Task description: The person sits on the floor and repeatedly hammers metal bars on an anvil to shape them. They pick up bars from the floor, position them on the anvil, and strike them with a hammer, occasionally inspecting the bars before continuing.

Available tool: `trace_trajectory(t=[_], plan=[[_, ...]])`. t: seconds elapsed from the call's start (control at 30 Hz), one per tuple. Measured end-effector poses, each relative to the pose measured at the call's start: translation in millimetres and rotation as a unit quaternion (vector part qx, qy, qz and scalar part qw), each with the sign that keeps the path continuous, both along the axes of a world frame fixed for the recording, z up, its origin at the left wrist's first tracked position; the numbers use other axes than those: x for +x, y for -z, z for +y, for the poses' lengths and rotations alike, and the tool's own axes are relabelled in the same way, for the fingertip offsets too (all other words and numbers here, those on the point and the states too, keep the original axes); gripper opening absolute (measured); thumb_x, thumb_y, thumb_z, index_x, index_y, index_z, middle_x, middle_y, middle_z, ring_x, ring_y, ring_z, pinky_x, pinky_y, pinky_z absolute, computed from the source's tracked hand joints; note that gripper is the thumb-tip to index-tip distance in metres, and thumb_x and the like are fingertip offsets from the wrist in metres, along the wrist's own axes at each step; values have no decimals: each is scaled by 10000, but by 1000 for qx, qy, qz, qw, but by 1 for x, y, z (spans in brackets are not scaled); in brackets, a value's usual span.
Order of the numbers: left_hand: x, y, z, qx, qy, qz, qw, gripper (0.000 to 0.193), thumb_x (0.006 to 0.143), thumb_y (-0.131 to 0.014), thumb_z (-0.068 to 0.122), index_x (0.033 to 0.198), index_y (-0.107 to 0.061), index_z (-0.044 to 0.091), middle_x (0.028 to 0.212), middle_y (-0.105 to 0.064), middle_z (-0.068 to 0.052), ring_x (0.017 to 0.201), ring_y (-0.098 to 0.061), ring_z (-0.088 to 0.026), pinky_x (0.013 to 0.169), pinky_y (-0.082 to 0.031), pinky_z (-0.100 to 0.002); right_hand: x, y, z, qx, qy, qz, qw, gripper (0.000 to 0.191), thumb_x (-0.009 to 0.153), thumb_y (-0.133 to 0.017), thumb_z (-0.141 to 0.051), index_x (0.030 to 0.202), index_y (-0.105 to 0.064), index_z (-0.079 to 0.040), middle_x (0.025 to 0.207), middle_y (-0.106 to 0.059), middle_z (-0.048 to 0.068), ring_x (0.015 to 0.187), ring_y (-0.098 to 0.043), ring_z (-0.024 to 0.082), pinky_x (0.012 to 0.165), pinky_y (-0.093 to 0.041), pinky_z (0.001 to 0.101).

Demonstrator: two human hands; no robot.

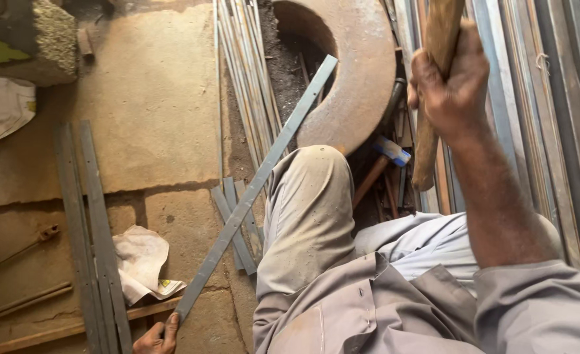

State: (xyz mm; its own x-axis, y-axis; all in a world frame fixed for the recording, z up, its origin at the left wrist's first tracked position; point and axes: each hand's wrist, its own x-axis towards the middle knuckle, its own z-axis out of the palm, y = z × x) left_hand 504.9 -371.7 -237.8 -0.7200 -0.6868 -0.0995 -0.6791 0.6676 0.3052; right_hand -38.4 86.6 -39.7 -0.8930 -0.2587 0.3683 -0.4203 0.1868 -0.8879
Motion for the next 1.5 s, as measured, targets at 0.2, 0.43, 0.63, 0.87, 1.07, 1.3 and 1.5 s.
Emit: trace_trajectory(t=[0.2,0.43,0.63,0.87,1.07,1.3,1.5], plan=[[8,18,30,34,-23,11,999,496,850,-740,477,582,-644,71,470,-506,-182,405,-510,-321,474,-412,-484,46,27,-5,-13,2,-62,998,223,1107,-638,-89,1273,-496,-42,897,-621,51,691,-626,119,556,-587,284],[-21,21,26,54,-10,-58,997,551,919,-675,566,646,-691,88,590,-644,-180,533,-654,-333,559,-515,-465,89,46,0,-9,-10,-148,989,222,1056,-642,-122,1244,-539,-66,820,-595,25,606,-593,100,504,-518,249],[-45,-8,-29,38,8,-98,994,398,852,-679,551,824,-775,166,594,-688,-181,581,-700,-350,545,-536,-499,99,22,-7,-39,1,-159,987,179,1091,-580,-160,1242,-528,-81,823,-601,32,625,-598,103,522,-541,258],[-34,-5,-28,-2,81,-62,995,401,912,-695,497,733,-727,140,628,-648,-158,515,-663,-301,536,-509,-446,61,-25,12,-142,-58,18,988,197,1158,-578,-213,1288,-517,-78,863,-605,68,604,-634,133,525,-541,284],[-22,2,-19,-4,71,-88,994,351,923,-695,488,817,-772,163,678,-675,-151,620,-690,-329,580,-525,-466,-20,3,26,1,-3,219,976,369,1224,-539,-123,1549,-364,-117,916,-581,97,697,-670,157,619,-586,304],[-34,-3,-21,-14,131,27,991,269,892,-694,438,925,-807,196,649,-666,-146,550,-656,-320,527,-503,-453,-19,156,5,574,67,259,774,481,1076,-649,-171,1446,-438,52,1292,-602,216,686,-669,186,530,-565,282],[-23,3,-14,-61,216,4,974,271,905,-704,296,765,-768,72,523,-563,-158,397,-546,-268,416,-428,-421,2,102,-2,117,59,-195,972,520,1065,-673,-198,1475,-429,10,1092,-616,106,795,-653,179,620,-588,298]])
